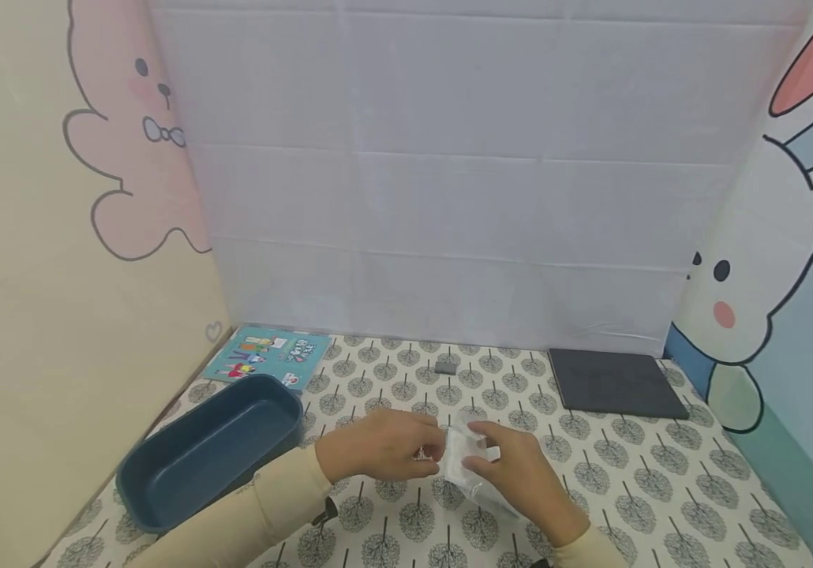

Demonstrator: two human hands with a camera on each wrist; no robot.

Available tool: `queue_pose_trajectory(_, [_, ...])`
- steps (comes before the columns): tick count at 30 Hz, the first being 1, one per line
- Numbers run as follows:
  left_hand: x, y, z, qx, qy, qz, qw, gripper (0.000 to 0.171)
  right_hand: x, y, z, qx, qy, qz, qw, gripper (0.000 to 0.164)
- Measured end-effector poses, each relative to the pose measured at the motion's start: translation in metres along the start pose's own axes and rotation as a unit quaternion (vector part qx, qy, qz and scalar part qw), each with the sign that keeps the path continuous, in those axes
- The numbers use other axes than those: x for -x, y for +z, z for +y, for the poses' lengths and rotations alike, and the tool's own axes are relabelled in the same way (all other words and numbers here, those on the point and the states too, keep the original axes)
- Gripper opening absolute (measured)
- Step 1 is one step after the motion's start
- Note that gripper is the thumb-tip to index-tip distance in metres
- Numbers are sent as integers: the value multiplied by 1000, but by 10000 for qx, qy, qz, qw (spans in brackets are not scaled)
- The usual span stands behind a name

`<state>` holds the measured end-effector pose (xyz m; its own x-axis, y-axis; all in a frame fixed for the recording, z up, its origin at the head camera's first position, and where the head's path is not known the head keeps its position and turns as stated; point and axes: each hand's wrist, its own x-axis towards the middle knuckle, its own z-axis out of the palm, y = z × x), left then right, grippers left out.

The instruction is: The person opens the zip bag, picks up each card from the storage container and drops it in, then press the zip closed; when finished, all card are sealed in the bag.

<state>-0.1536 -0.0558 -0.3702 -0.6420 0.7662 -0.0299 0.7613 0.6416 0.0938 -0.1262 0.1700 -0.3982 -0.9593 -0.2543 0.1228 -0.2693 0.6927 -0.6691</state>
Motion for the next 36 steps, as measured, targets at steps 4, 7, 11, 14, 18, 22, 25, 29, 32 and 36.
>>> queue_pose_trajectory(4, [-5, 2, 4, 103, -49, -288, 9995, 26, 0, 0, 0, -6, -20, 40, 10000, 51])
queue_pose_trajectory(7, [-9, 5, 6, 39, -74, -420, 9991, 37, 1, 1, -2, -27, -55, 41, 10000, 52])
queue_pose_trajectory(11, [-11, 9, 9, -93, -96, -583, 9982, 43, 1, 1, -4, -37, -71, -15, 10000, 52])
queue_pose_trajectory(14, [-9, 11, 6, -64, -117, -455, 9989, 37, 2, 1, -5, -63, -58, -88, 9999, 51])
queue_pose_trajectory(18, [-7, 9, -2, -257, 18, 504, 9984, 26, 2, -2, -5, -119, -184, -153, 9996, 51])
queue_pose_trajectory(22, [-8, 6, -10, -579, 202, 1418, 9880, 26, 1, -5, -6, -245, -657, -288, 9971, 49])
queue_pose_trajectory(25, [-8, 3, -13, -783, 334, 1703, 9817, 22, 2, -9, -9, -386, -990, -496, 9931, 49])
queue_pose_trajectory(29, [-6, -4, -16, -883, 492, 1941, 9758, 14, 5, -15, -14, -428, -1388, -557, 9878, 44])
queue_pose_trajectory(32, [-3, -8, -18, -653, 450, 2069, 9751, 10, 7, -17, -16, -425, -1784, -390, 9823, 35])
queue_pose_trajectory(36, [3, -10, -22, 189, 98, 2033, 9789, 9, 9, -21, -15, -447, -1947, -232, 9796, 28])
